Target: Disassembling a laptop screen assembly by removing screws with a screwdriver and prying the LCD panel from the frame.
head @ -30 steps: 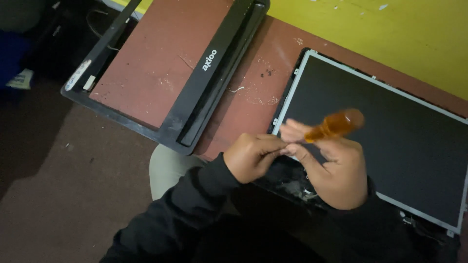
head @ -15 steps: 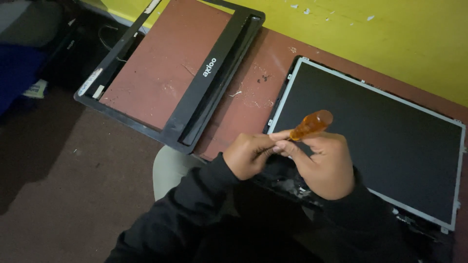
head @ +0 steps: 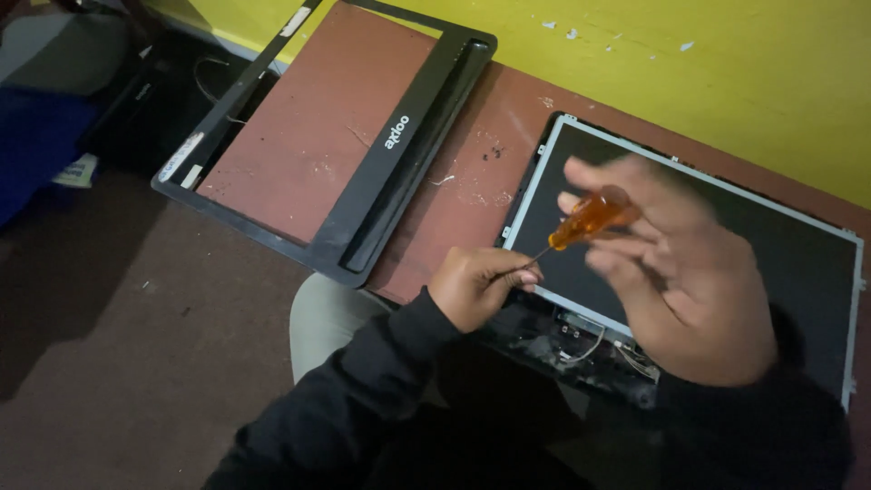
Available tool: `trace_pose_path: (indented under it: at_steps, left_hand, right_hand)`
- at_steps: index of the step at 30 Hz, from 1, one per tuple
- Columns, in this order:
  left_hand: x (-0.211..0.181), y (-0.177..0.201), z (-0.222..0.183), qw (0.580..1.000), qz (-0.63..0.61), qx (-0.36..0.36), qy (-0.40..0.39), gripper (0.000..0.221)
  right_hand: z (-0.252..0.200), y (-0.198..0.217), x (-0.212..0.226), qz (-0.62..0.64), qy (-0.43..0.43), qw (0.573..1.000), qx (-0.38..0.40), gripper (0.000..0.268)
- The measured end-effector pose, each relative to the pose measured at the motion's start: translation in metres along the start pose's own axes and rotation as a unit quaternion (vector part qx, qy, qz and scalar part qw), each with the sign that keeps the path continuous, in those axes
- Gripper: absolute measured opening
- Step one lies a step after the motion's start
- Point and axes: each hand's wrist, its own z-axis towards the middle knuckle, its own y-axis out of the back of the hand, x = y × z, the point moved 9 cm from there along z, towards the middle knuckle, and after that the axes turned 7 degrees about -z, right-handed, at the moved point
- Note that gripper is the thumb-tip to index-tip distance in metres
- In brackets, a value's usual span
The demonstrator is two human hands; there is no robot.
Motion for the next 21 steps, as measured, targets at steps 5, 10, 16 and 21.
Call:
trace_pose_path:
  at_steps: [5, 10, 16, 21]
  left_hand:
    - [0.001, -0.001, -0.002, 1.0, 0.02, 0.012, 0.003, 0.013]
    - [0.004, -0.002, -0.005, 1.0, 0.02, 0.016, 0.016, 0.015]
    - [0.009, 0.011, 0.011, 0.999, 0.0, 0.026, 0.043, 0.008]
    - [0.049, 0.068, 0.082, 0.975, 0.181, -0.024, 0.127, 0.02]
  right_hand:
    - [-0.01, -0.001, 0.01, -0.108, 0.083, 0.987, -0.082, 0.018]
    - [-0.022, -0.007, 0.02, -0.197, 0.076, 0.968, -0.138, 0.013]
    - [-0.042, -0.005, 0.023, -0.275, 0.075, 0.929, -0.238, 0.013]
    - [-0.109, 0.045, -0.105, 0.244, -0.178, 0.884, -0.357, 0.049]
